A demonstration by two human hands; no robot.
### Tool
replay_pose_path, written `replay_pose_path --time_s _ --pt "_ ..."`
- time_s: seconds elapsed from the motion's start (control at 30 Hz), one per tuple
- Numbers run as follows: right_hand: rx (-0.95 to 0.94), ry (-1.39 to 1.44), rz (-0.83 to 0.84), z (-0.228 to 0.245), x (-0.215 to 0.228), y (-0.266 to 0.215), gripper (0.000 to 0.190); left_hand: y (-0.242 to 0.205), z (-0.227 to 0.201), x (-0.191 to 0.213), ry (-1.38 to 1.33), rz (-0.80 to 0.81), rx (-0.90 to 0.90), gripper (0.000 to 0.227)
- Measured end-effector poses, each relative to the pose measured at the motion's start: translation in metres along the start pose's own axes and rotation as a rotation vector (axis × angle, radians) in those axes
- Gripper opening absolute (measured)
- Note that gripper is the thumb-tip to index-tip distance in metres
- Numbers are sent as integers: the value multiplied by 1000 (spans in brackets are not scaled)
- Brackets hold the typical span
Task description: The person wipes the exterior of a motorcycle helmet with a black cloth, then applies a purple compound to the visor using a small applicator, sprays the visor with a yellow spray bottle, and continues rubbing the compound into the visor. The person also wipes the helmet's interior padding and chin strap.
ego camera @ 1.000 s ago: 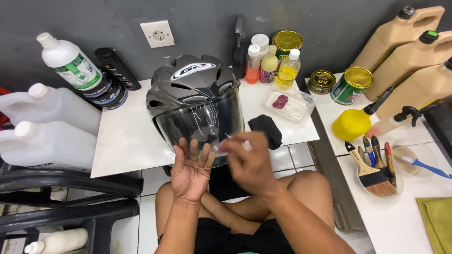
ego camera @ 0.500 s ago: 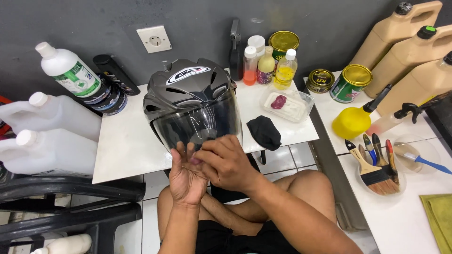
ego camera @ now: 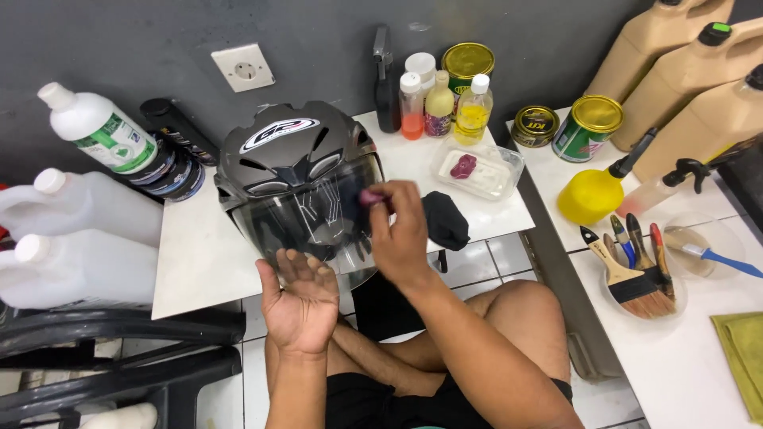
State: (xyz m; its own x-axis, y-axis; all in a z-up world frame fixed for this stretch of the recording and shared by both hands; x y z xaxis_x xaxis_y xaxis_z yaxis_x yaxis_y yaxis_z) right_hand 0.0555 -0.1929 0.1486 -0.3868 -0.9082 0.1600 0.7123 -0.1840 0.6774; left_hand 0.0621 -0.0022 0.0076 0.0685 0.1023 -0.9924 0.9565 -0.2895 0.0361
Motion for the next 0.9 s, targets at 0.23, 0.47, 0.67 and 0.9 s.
replay_pose_path --time_s 0.23,0.47,0.67,0.9 --pt "133 -24 119 34 -19 -11 18 4 -7 -10 -48 -108 -65 40" --pt "-118 37 118 8 -15 -3 17 -5 22 -80 119 184 -5 38" --pt "6 -118 107 31 -17 1 15 -3 32 -70 339 -135 -28 36" --pt "-139 -143 -58 13 -7 30 17 -1 44 -65 221 -15 -66 37"
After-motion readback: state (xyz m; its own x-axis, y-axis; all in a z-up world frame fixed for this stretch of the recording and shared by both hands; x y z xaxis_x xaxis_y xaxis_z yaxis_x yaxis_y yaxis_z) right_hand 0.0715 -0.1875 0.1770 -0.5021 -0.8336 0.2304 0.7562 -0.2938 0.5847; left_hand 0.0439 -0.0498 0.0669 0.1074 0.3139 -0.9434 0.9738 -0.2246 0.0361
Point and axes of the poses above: each hand's wrist, its own y-axis towards the middle knuckle, its own x-axis out of the back of the hand, z = x × y, the point moved 6 cm from there along y, towards the middle knuckle, and after that the axes turned 8 degrees about z, right-handed, at the moved point
